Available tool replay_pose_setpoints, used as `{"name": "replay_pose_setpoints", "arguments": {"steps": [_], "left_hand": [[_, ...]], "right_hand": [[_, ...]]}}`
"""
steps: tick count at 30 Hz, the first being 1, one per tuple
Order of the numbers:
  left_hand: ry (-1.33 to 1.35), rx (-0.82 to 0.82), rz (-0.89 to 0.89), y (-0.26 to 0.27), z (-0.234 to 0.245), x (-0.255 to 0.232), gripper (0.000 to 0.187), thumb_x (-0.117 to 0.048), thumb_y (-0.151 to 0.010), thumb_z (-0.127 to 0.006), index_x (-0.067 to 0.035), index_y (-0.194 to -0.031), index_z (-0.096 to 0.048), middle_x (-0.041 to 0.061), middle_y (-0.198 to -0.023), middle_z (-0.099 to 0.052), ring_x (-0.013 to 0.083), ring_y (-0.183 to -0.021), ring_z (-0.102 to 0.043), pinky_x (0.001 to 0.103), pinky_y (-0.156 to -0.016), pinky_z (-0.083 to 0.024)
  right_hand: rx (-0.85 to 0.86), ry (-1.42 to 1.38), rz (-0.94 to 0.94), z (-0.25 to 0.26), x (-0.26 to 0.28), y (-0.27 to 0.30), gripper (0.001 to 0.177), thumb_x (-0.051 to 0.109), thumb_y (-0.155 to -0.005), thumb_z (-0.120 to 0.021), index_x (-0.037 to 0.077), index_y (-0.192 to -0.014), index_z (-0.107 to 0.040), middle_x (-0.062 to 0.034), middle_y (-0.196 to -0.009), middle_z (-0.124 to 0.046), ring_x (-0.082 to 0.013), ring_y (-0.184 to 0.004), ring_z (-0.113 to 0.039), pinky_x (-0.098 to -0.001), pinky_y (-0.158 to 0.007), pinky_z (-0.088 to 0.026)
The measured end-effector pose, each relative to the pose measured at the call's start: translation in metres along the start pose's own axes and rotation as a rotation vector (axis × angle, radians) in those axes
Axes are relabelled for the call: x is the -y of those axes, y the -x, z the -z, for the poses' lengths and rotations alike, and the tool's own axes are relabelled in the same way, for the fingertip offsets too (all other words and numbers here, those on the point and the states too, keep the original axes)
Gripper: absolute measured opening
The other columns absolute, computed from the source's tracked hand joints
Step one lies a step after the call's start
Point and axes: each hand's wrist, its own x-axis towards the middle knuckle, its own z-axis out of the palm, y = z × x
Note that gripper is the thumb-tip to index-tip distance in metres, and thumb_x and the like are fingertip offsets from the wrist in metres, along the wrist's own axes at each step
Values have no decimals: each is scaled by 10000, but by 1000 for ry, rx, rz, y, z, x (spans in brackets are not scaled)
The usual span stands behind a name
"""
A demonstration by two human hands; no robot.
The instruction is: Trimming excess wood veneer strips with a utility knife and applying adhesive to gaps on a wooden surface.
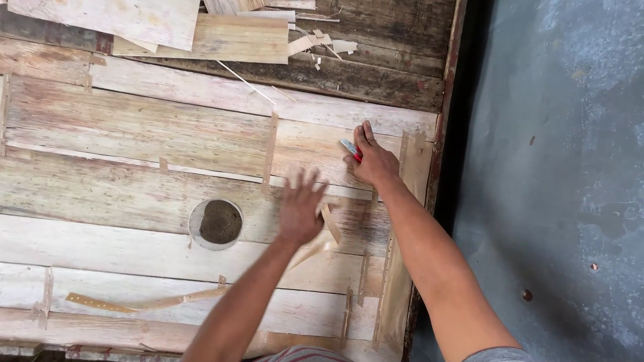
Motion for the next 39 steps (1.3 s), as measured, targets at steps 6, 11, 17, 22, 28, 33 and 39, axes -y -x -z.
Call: {"name": "replay_pose_setpoints", "arguments": {"steps": [6, 11, 17, 22, 28, 33, 39], "left_hand": [[-179, 508, 134, -69, 18, 69, 790, -549, -969, -475, -286, -1664, -208, 22, -1754, -85, 358, -1604, -21, 699, -1238, -23], [-211, 623, 120, -70, -1, 84, 836, -708, -994, -295, -262, -1671, -95, 4, -1754, 5, 306, -1606, 66, 656, -1267, 35], [-246, 621, 133, -62, -6, 76, 970, -770, -950, -282, -174, -1673, -28, 47, -1751, 60, 306, -1602, 105, 628, -1274, 70], [-223, 634, 138, -68, -1, 76, 989, -800, -938, -252, -171, -1670, -36, 43, -1751, 50, 301, -1601, 103, 617, -1275, 83], [-267, 454, 38, -77, -39, 107, 842, -706, -901, -447, -186, -1559, -372, 41, -1606, -341, 309, -1492, -244, 636, -1238, -98], [-241, 480, 69, -97, -25, 95, 980, -694, -878, -473, -202, -1655, -134, 43, -1471, -298, 269, -1321, -279, 496, -1176, -180], [-277, 658, 116, -115, -4, 85, 920, -658, -945, -388, -208, -1671, -47, 40, -1753, 77, 286, -1598, 154, 705, -1239, 71]], "right_hand": [[-44, 15, 15, -9, -7, -5, 859, 586, -972, -544, 310, -1665, -118, 90, -1748, -1, -407, -1345, -551, -570, -1079, -496], [-30, 19, -3, -9, -9, -8, 865, 599, -970, -549, 334, -1661, -99, 108, -1743, 11, -418, -1323, -564, -565, -1088, -497], [-16, -3, 0, -12, -8, -10, 872, 611, -971, -536, 360, -1661, -65, 121, -1738, 61, -417, -1310, -571, -546, -1077, -502], [5, 6, -5, -10, -3, -11, 855, 574, -988, -529, 311, -1668, -81, 74, -1746, 58, -428, -1311, -566, -555, -1071, -500], [-32, 37, 9, -6, 4, -11, 869, 554, -988, -552, 264, -1671, -99, 43, -1750, 21, -495, -1206, -615, -590, -1026, -525], [-24, 60, 19, -14, -4, -17, 911, 583, -968, -564, 249, -1671, -90, 43, -1750, 11, -485, -1138, -655, -575, -995, -547], [-49, 71, 52, -16, -8, -20, 905, 563, -967, -566, 235, -1668, -98, 22, -1749, -18, -517, -1090, -660, -601, -967, -562]]}}
